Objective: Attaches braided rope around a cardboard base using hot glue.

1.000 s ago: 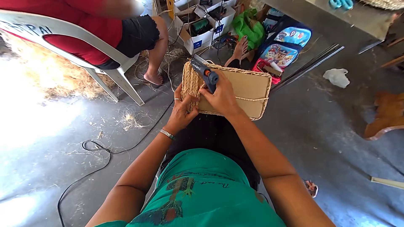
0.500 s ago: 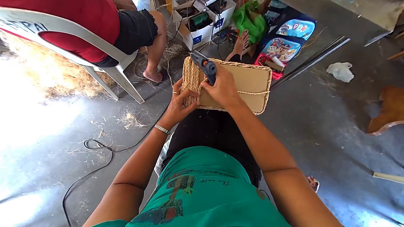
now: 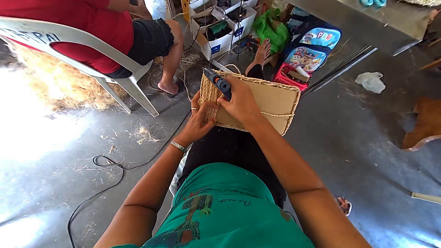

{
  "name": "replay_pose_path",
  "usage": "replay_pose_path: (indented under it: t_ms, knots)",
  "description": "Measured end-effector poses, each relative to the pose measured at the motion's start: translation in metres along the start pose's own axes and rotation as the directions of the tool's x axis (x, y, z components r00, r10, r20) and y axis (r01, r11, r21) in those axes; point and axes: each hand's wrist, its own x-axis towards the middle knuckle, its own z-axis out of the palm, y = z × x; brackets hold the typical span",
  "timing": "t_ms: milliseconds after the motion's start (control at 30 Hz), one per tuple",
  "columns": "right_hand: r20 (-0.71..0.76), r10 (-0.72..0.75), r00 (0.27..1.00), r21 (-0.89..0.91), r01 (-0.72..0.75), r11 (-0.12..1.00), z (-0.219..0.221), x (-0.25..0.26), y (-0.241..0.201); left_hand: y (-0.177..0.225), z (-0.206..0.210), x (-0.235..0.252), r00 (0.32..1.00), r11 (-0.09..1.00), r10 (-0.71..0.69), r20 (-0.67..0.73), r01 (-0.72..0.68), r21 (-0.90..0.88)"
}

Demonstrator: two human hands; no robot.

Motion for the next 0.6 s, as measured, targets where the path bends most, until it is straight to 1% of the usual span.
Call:
replay_pose_path:
  t_ms: [167,267,300,367,400,467,533,600]
  knots:
    - [0.025,-0.003,1.0,0.016,0.003,1.0,-0.002,0.001,0.001,-0.001,-0.007,0.0,0.998,0.999,-0.004,0.057,0.007,-0.041]
    - [0.037,-0.062,0.997,0.022,0.061,0.998,0.001,-0.001,0.007,-0.009,-0.011,0.003,0.996,0.997,0.016,0.093,-0.009,-0.074]
    - [0.032,-0.087,0.996,0.032,0.086,0.996,0.002,-0.002,0.01,-0.01,-0.012,0.004,0.994,0.994,0.006,0.108,0.006,-0.113]
    - [0.014,-0.118,0.993,0.063,0.117,0.991,0.002,-0.003,0.015,-0.007,-0.015,0.006,0.99,0.964,-0.043,0.136,0.077,-0.256]
    - [0.011,-0.113,0.993,0.072,0.112,0.991,0.001,-0.003,0.017,-0.006,-0.015,0.008,0.988,0.938,-0.061,0.143,0.106,-0.331]
    - [0.007,-0.102,0.995,0.075,0.101,0.992,0.0,-0.002,0.021,-0.005,-0.013,0.01,0.988,0.908,-0.079,0.134,0.126,-0.4]
    - [0.012,-0.099,0.995,0.068,0.098,0.993,-0.002,-0.002,0.024,-0.002,-0.01,0.011,0.992,0.919,-0.077,0.104,0.111,-0.379]
    - [0.021,-0.102,0.995,0.064,0.101,0.993,-0.003,-0.002,0.024,0.0,-0.009,0.01,0.996,0.955,-0.055,0.07,0.073,-0.289]
